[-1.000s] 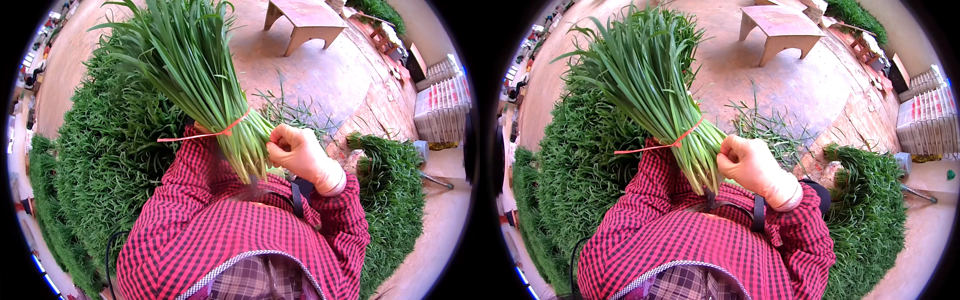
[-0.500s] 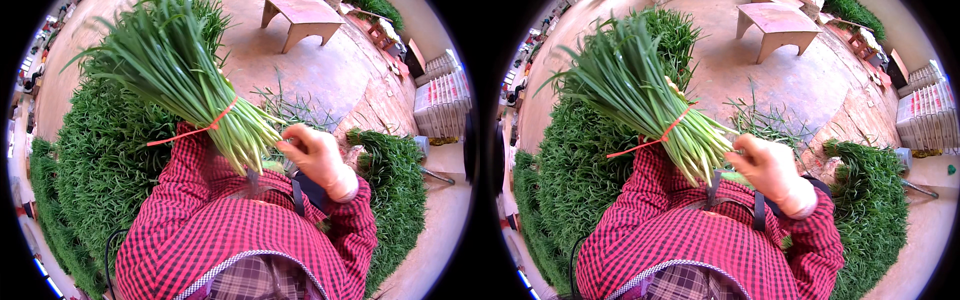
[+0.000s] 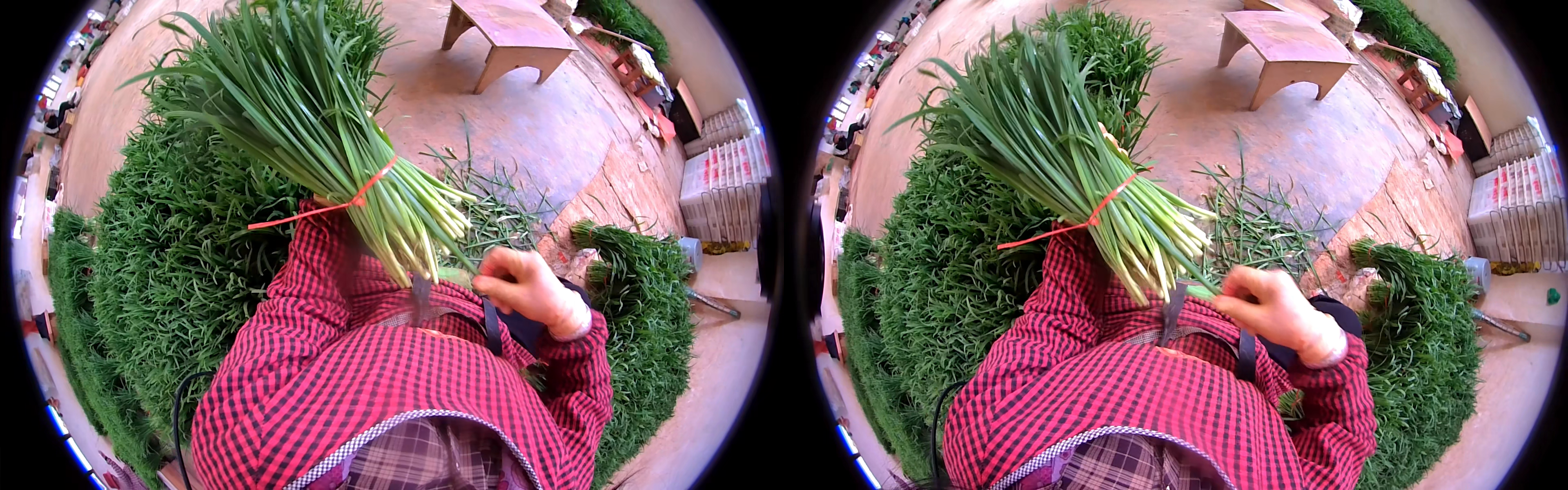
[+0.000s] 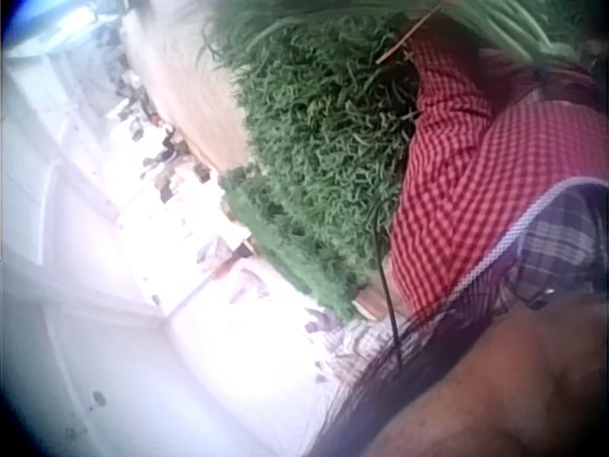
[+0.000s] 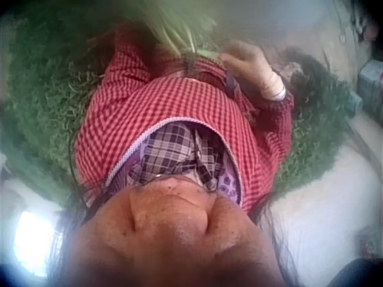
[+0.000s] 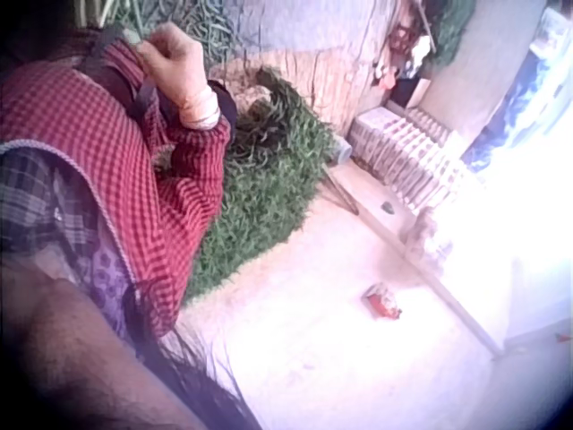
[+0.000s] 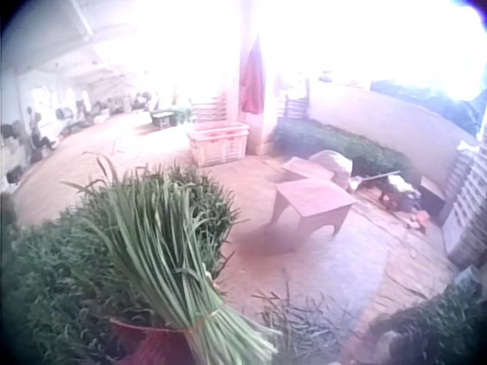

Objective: The person gathers handfuls of long green plants from a pile on the ground and uses red plastic strips to tie them into neat bundles.

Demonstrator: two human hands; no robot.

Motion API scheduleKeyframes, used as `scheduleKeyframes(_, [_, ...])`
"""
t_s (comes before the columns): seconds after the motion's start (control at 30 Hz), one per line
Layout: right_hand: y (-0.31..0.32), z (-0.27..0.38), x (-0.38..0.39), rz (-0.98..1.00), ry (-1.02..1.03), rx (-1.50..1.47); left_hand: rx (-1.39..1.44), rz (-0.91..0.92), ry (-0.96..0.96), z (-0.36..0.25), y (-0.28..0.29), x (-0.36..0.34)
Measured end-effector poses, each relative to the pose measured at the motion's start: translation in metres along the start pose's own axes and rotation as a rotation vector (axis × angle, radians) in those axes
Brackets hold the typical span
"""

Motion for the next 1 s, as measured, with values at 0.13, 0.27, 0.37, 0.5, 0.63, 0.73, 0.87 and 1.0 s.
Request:
scheduleKeyframes(0.13, [0.07,-0.061,0.052,-0.167,-0.331,0.059,0.017,0.019,-0.02,-0.008,0.002,-0.002])
scheduleKeyframes(0.27, [0.166,-0.079,0.094,-0.603,-0.419,0.699,0.064,0.078,-0.004,-0.002,-0.008,-0.01])
scheduleKeyframes(0.37, [0.133,-0.005,0.051,-0.654,-0.026,0.679,0.099,0.15,-0.007,0.006,-0.023,-0.008])
scheduleKeyframes(0.5, [0.045,0.077,-0.023,-0.378,0.368,0.544,0.019,0.086,0.019,0.039,-0.085,-0.012])
scheduleKeyframes(0.63, [0.048,0.105,-0.1,-0.55,0.679,-0.06,-0.423,-0.053,-0.163,0.069,-0.135,0.001])
scheduleKeyframes(0.73, [0.093,0.088,-0.107,-0.634,0.874,-0.598,-0.4,-0.059,-0.101,0.083,-0.142,0.004])
scheduleKeyframes(0.87, [0.128,0.049,-0.078,-0.814,0.732,-0.692,-0.247,-0.059,0.142,0.099,-0.127,-0.003])
scheduleKeyframes(1.0, [0.124,0.034,-0.086,-0.792,0.652,-0.706,-0.456,0.039,0.139,0.113,-0.134,-0.002])
Point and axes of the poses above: each hand's wrist, its own x-axis away from the middle knuckle, its own y-axis out of the back of the hand, z = x × y, the point moved 7 cm from there along -x, towards the middle knuckle, and after that the axes turned 14 degrees about -x, right-handed, at the moved point
